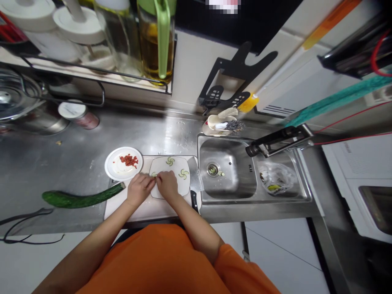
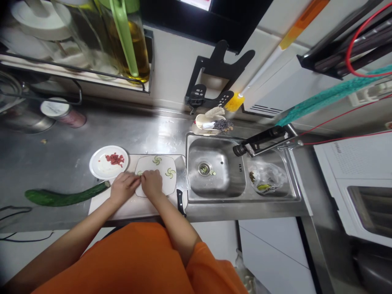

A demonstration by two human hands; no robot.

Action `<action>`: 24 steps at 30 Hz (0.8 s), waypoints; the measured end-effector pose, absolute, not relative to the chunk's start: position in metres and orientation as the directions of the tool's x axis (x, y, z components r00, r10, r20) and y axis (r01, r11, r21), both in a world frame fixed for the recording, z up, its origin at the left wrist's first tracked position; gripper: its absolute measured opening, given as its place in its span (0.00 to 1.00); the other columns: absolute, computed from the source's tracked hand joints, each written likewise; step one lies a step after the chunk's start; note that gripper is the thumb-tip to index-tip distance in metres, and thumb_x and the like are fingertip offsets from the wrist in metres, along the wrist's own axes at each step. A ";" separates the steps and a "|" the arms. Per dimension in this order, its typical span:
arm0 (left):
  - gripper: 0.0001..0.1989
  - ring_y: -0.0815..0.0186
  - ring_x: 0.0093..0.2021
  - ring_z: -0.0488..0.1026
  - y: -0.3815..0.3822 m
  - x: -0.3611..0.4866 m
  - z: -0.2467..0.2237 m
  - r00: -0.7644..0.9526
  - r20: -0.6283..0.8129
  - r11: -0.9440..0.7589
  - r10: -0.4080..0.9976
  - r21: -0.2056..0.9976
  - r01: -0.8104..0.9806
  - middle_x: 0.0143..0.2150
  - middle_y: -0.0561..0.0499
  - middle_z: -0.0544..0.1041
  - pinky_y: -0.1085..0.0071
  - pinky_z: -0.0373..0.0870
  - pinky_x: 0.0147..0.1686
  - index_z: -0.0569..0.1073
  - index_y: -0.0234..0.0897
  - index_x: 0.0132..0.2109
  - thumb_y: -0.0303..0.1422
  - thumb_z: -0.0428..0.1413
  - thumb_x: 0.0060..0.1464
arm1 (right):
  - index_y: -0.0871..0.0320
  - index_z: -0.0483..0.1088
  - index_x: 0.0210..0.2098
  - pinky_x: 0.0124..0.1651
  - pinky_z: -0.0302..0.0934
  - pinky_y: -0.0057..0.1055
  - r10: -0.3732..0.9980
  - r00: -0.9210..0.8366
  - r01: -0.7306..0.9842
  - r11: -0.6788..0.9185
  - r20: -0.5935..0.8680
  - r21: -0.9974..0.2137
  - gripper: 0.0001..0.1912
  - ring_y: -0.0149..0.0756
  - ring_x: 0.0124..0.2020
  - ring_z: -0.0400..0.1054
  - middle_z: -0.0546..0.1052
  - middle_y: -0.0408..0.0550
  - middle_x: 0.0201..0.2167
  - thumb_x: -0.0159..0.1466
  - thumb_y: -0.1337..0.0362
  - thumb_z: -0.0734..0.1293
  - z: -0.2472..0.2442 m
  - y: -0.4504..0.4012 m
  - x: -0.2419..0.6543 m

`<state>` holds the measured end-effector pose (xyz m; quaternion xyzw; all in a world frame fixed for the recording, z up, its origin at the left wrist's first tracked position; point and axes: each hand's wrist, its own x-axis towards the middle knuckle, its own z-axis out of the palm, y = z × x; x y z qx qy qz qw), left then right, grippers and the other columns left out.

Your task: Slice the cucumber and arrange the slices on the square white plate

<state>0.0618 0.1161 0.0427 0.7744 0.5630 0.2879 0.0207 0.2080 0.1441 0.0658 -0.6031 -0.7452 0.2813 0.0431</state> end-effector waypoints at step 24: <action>0.05 0.65 0.34 0.71 0.112 0.047 0.050 0.185 0.388 -0.349 0.903 0.407 0.844 0.34 0.50 0.78 0.68 0.67 0.40 0.76 0.40 0.37 0.31 0.55 0.54 | 0.56 0.73 0.38 0.43 0.50 0.31 0.921 -0.305 0.816 0.123 -0.240 -0.565 0.10 0.37 0.38 0.59 0.74 0.46 0.35 0.64 0.68 0.60 0.067 0.139 0.216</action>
